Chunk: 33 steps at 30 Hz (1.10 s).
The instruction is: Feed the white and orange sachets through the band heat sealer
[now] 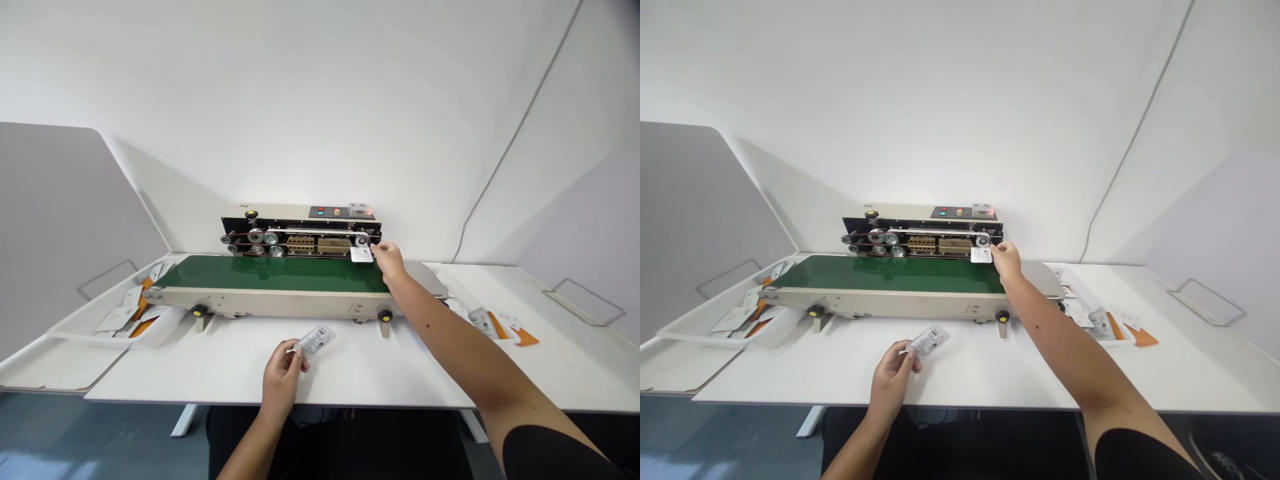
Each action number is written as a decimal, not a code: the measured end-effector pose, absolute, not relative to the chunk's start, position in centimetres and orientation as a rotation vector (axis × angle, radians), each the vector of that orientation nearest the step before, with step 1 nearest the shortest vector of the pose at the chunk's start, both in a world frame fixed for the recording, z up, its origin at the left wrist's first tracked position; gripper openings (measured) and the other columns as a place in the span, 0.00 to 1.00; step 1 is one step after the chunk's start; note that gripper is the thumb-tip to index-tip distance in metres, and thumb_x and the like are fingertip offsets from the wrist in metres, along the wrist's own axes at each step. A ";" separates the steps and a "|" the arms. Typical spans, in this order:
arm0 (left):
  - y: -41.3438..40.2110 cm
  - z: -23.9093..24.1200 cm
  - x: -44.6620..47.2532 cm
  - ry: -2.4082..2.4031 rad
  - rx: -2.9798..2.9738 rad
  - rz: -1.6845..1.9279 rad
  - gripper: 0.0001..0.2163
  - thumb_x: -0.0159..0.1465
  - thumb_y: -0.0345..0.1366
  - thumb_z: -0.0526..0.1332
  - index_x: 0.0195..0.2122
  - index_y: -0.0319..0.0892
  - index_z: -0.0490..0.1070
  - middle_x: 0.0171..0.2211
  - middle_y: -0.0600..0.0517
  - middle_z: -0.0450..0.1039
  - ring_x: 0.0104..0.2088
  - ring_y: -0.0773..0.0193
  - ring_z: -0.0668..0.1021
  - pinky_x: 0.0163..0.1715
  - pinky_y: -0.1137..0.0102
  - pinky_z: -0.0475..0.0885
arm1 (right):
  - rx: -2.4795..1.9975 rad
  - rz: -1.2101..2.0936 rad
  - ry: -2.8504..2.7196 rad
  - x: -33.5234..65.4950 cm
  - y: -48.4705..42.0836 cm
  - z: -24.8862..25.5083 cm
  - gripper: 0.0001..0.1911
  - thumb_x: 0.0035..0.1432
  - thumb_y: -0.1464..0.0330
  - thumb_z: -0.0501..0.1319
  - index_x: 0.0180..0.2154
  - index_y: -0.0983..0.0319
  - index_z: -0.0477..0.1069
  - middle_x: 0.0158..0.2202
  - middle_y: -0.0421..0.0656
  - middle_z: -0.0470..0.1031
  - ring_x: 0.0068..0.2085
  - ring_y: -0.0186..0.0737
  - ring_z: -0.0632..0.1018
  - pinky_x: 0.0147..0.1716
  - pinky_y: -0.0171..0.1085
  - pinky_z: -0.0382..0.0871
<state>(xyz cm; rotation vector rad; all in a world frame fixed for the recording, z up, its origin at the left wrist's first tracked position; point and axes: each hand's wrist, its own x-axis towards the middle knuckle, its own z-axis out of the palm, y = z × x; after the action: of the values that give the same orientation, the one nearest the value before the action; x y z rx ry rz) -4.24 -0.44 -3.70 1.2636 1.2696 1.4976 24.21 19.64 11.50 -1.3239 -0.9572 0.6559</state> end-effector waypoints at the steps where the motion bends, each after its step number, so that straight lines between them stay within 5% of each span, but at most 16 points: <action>1: -0.5 -3.7 -4.3 1.263 1.270 1.497 0.17 0.66 0.51 0.64 0.43 0.42 0.73 0.23 0.54 0.76 0.26 0.61 0.78 0.32 0.69 0.74 | -1.310 0.593 -0.977 24.0 18.4 11.6 0.11 0.51 0.62 0.68 0.31 0.59 0.69 0.32 0.40 0.74 0.36 0.38 0.74 0.36 0.35 0.72; 4: -0.7 -3.7 -4.3 1.258 1.269 1.518 0.16 0.67 0.51 0.64 0.43 0.42 0.73 0.24 0.55 0.75 0.27 0.61 0.78 0.33 0.68 0.74 | -1.231 0.343 -1.127 22.7 13.1 10.7 0.07 0.59 0.62 0.64 0.36 0.58 0.72 0.40 0.44 0.75 0.43 0.43 0.74 0.46 0.39 0.71; 6: -0.7 -3.7 -4.3 1.267 1.271 1.564 0.15 0.67 0.50 0.64 0.43 0.42 0.74 0.25 0.54 0.74 0.26 0.62 0.77 0.32 0.69 0.74 | -1.166 0.342 -1.374 21.4 8.9 8.8 0.10 0.64 0.60 0.60 0.35 0.58 0.75 0.37 0.45 0.76 0.41 0.45 0.75 0.44 0.42 0.71; 10: -0.5 -3.7 -4.4 1.296 1.406 1.676 0.12 0.68 0.47 0.65 0.38 0.43 0.77 0.33 0.50 0.74 0.32 0.61 0.77 0.34 0.69 0.74 | -1.114 0.890 -1.952 19.0 2.4 4.0 0.15 0.60 0.54 0.67 0.41 0.56 0.83 0.40 0.48 0.84 0.39 0.52 0.80 0.40 0.47 0.73; 15: -0.6 -4.1 -5.0 1.275 1.873 1.623 0.08 0.68 0.41 0.65 0.35 0.46 0.83 0.37 0.46 0.76 0.41 0.54 0.78 0.42 0.61 0.75 | -1.041 1.446 -1.682 17.2 0.5 1.3 0.32 0.63 0.45 0.62 0.59 0.57 0.75 0.52 0.53 0.81 0.51 0.55 0.81 0.47 0.49 0.75; 19: -0.5 -4.3 -4.7 1.192 2.229 1.574 0.06 0.67 0.35 0.66 0.37 0.51 0.85 0.45 0.45 0.79 0.50 0.50 0.77 0.51 0.54 0.75 | -0.906 1.656 -1.469 16.4 0.9 0.7 0.32 0.61 0.50 0.68 0.62 0.57 0.70 0.44 0.49 0.82 0.45 0.49 0.82 0.46 0.47 0.76; 25: -0.9 -3.5 -4.1 1.027 2.482 1.425 0.13 0.69 0.31 0.63 0.51 0.51 0.80 0.59 0.45 0.75 0.61 0.48 0.73 0.58 0.49 0.73 | -0.971 1.519 -1.362 16.0 1.4 -1.0 0.25 0.57 0.64 0.67 0.57 0.58 0.73 0.33 0.39 0.76 0.32 0.40 0.79 0.39 0.42 0.77; 33: -1.4 -3.3 -4.4 0.951 2.396 1.419 0.15 0.70 0.31 0.62 0.56 0.47 0.76 0.60 0.42 0.74 0.61 0.47 0.74 0.59 0.48 0.74 | -0.991 1.533 -1.459 17.2 1.7 -1.3 0.30 0.58 0.66 0.65 0.63 0.61 0.71 0.30 0.38 0.75 0.32 0.38 0.76 0.38 0.41 0.74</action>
<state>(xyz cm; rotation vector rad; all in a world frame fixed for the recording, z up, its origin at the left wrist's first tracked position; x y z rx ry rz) -4.42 -1.41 -3.30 2.3965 0.9509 1.4189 17.16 1.74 -1.30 -0.9905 -1.4593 1.5325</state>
